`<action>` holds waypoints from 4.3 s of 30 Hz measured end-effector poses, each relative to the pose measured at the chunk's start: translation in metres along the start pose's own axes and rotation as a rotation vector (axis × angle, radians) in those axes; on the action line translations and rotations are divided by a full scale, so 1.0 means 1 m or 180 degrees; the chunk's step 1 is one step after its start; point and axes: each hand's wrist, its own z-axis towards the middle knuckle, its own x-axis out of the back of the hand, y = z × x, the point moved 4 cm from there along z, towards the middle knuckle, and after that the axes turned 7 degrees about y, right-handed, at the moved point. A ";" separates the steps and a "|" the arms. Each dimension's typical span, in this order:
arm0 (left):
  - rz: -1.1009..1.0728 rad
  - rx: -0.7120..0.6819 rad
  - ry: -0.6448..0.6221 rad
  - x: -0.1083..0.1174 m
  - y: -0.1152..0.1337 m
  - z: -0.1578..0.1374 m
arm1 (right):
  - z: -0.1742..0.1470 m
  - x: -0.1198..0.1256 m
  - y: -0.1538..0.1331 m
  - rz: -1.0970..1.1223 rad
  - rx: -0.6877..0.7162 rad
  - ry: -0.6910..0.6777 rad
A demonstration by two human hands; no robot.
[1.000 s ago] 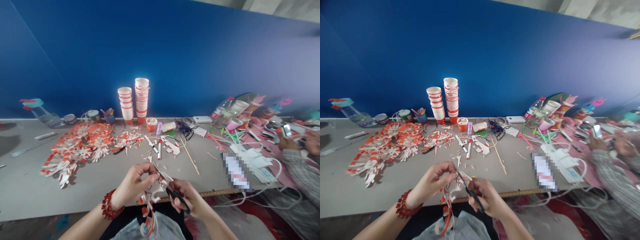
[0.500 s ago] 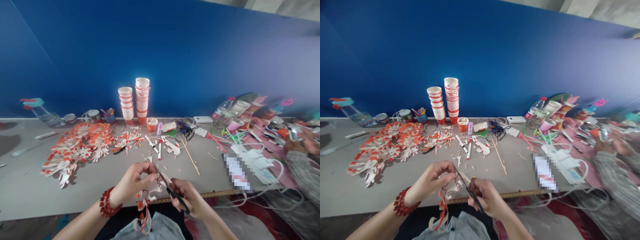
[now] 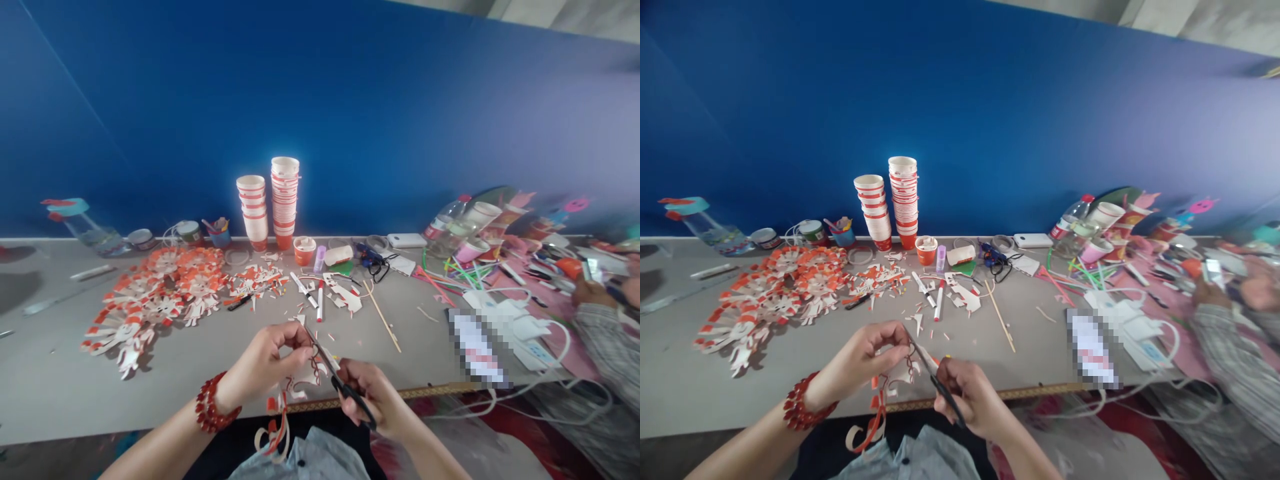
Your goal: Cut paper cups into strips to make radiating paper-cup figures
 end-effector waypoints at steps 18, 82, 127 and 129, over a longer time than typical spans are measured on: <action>0.0742 -0.0359 -0.0535 0.002 0.014 0.004 | 0.022 -0.001 -0.028 0.0892 0.0240 0.0630; -0.1405 0.0549 0.1730 -0.037 -0.042 -0.019 | -0.003 -0.041 0.020 0.0959 -0.0053 0.0645; -0.1366 0.0544 0.1720 -0.041 -0.044 -0.017 | -0.002 -0.043 0.037 0.0855 0.0077 0.0812; -0.1386 0.0560 0.1738 -0.040 -0.044 -0.016 | -0.003 -0.043 0.037 0.0888 0.0039 0.0852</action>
